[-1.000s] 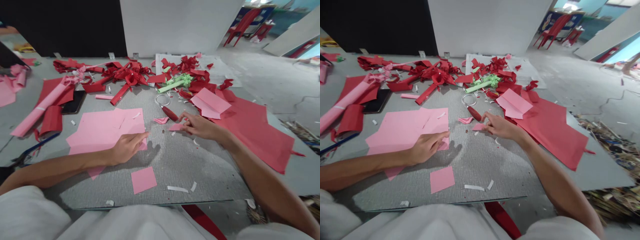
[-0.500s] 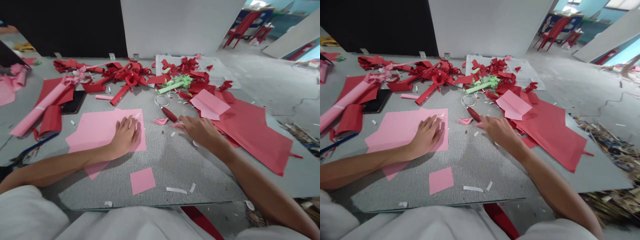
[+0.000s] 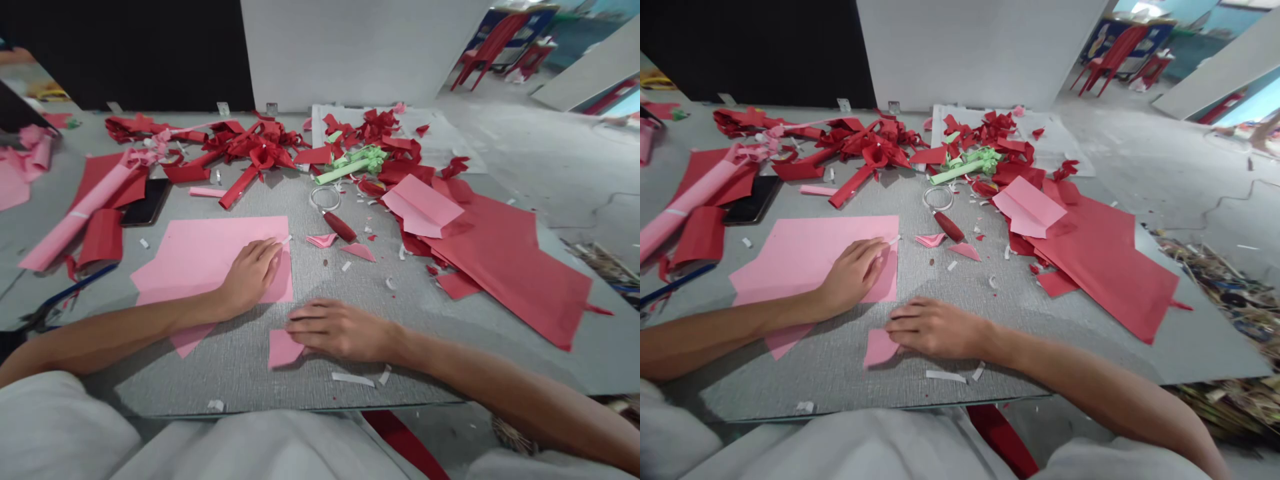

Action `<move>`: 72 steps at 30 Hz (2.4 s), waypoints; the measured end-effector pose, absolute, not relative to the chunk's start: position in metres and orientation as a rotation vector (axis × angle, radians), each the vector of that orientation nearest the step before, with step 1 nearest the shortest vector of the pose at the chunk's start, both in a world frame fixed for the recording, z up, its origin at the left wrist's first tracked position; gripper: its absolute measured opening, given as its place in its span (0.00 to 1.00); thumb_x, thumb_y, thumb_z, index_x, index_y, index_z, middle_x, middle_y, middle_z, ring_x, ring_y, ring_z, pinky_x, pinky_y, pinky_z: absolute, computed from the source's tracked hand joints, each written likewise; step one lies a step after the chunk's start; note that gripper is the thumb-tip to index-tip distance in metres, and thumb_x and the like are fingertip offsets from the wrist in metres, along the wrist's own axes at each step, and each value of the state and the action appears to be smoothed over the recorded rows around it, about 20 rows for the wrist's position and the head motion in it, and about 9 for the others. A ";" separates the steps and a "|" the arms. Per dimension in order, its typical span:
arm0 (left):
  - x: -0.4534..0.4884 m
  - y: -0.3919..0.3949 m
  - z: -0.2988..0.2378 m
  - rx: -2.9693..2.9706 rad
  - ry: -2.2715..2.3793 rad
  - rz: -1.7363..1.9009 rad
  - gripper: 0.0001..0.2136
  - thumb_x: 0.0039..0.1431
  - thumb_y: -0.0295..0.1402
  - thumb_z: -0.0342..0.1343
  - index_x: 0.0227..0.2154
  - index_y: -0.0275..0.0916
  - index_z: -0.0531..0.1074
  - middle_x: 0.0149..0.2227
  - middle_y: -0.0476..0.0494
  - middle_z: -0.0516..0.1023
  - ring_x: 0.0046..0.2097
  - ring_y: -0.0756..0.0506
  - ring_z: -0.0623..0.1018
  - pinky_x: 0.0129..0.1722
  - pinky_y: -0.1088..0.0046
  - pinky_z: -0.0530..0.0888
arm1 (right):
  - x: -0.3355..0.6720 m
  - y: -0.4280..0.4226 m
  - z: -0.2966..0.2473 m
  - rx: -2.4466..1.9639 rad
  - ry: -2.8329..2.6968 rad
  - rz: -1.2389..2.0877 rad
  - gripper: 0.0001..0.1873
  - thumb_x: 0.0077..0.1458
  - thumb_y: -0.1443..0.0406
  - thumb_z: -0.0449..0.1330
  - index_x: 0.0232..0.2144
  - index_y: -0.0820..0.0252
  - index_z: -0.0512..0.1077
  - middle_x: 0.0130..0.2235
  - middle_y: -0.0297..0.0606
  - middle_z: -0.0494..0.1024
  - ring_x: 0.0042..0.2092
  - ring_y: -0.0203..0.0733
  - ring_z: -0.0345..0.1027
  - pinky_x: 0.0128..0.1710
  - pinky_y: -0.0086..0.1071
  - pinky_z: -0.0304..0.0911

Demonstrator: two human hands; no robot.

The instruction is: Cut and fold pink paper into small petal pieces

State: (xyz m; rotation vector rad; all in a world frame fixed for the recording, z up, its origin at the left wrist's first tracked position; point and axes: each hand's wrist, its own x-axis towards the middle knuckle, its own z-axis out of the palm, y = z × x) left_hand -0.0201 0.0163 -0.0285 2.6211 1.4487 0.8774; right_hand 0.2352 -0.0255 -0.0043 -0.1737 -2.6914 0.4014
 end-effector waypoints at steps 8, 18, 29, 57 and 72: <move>-0.021 0.013 -0.022 2.678 1.151 1.019 0.20 0.78 0.33 0.44 0.67 0.41 0.65 0.62 0.35 0.78 0.64 0.37 0.74 0.63 0.51 0.73 | 0.237 0.006 -0.002 -0.995 -2.084 0.997 0.22 0.77 0.53 0.46 0.36 0.56 0.70 0.26 0.31 0.76 0.24 0.34 0.68 0.27 0.29 0.64; -0.017 0.003 -0.019 2.746 0.671 0.912 0.10 0.77 0.33 0.49 0.50 0.43 0.76 0.40 0.46 0.85 0.43 0.45 0.81 0.50 0.63 0.77 | 0.232 0.012 -0.003 -1.049 -1.858 1.229 0.15 0.69 0.50 0.55 0.39 0.55 0.66 0.25 0.28 0.71 0.21 0.35 0.64 0.22 0.29 0.62; -0.011 0.007 -0.015 2.643 0.970 0.806 0.13 0.77 0.36 0.49 0.50 0.43 0.79 0.49 0.42 0.85 0.51 0.41 0.80 0.54 0.59 0.74 | 0.230 0.019 -0.005 -1.002 -2.255 0.653 0.18 0.72 0.65 0.52 0.52 0.56 0.80 0.49 0.43 0.86 0.48 0.47 0.82 0.50 0.40 0.75; -0.011 0.009 -0.026 2.720 1.019 0.783 0.13 0.75 0.32 0.51 0.54 0.42 0.78 0.56 0.38 0.81 0.55 0.39 0.79 0.56 0.54 0.76 | 0.230 0.013 -0.020 -1.074 -2.352 0.278 0.17 0.75 0.65 0.51 0.50 0.56 0.80 0.44 0.44 0.83 0.46 0.46 0.78 0.44 0.39 0.74; -0.011 0.009 -0.024 2.863 0.884 0.762 0.13 0.76 0.29 0.48 0.49 0.40 0.80 0.50 0.39 0.85 0.53 0.40 0.81 0.54 0.56 0.78 | 0.231 0.018 -0.019 -0.993 -2.297 0.347 0.14 0.72 0.68 0.54 0.41 0.57 0.81 0.40 0.43 0.84 0.44 0.45 0.79 0.45 0.39 0.75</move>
